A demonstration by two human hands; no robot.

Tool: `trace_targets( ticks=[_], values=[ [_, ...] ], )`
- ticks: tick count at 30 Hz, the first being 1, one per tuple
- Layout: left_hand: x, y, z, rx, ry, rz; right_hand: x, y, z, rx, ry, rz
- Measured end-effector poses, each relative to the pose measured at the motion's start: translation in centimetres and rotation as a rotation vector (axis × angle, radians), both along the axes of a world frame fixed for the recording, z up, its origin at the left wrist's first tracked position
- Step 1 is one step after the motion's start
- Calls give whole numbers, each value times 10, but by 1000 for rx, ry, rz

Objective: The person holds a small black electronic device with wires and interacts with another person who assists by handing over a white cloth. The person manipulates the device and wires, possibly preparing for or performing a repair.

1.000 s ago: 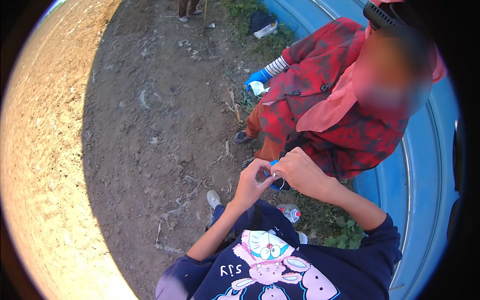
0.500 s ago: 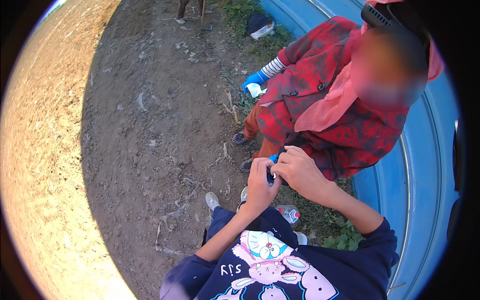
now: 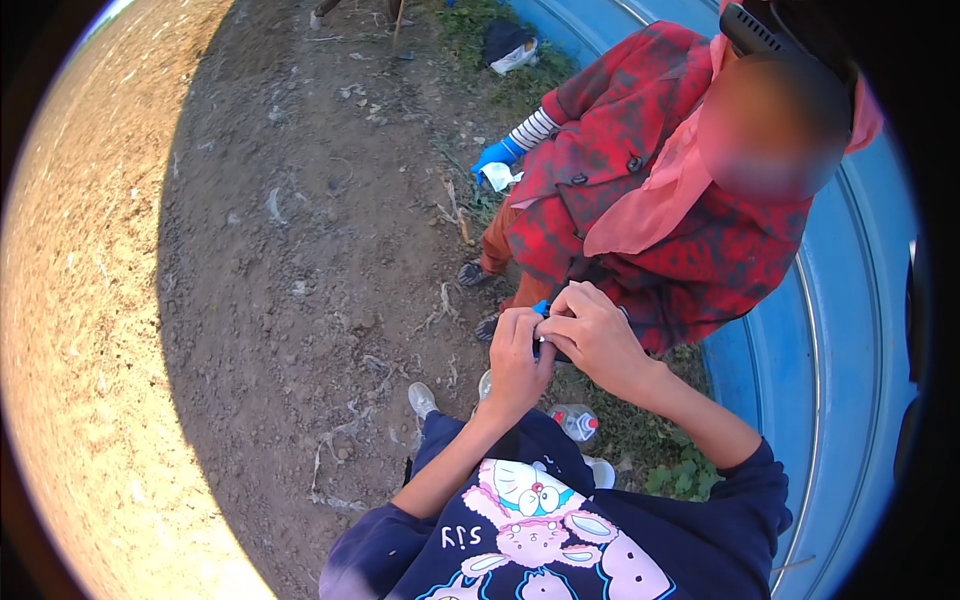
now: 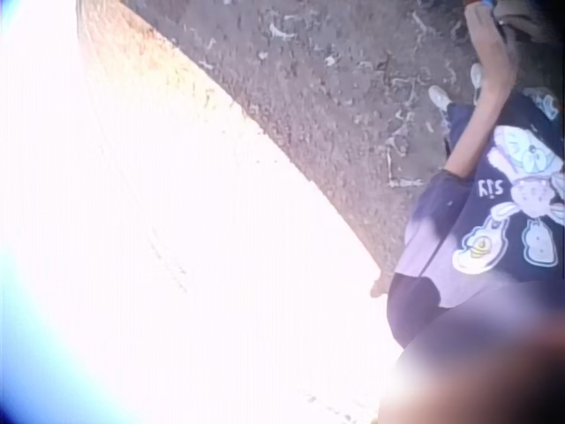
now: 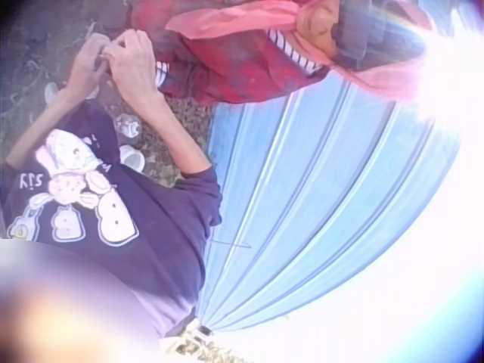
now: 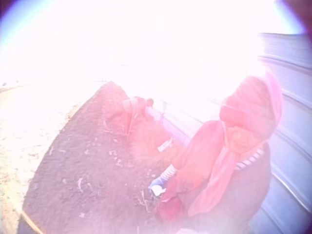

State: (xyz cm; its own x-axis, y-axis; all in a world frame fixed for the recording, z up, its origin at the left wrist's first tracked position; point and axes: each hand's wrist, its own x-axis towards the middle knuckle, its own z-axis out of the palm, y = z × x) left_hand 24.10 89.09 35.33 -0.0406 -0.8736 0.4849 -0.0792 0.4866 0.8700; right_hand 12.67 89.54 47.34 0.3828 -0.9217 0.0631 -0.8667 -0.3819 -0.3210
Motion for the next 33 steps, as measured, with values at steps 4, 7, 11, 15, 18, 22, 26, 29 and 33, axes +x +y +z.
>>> trace_targets(
  ticks=[4, 7, 11, 15, 18, 22, 26, 29, 33],
  values=[
    [2, -2, 0, -2, -28, 79, -8, 1, -1, -160, -80, 2],
    [2, -4, -1, -62, -52, 102, -13, 1, 3, -149, -68, -51],
    [0, -7, -4, -87, -50, 153, -11, -1, 5, -206, 5, -22],
    [-1, -7, -8, -110, -41, 177, -10, -11, 2, -168, 41, 10],
    [-1, -7, -9, -130, -68, 181, -11, -19, 1, -215, 108, 70],
    [4, -8, -10, -179, -52, 181, -9, -29, -1, -221, 51, 30],
    [8, -7, -10, -235, -52, 147, -13, -39, 1, -164, 32, 24],
    [9, -6, -11, -237, -72, 142, -14, -45, -1, -122, 32, 17],
    [13, -5, -11, -241, -79, 128, -12, -48, -6, 37, -24, -61]
  ],
)
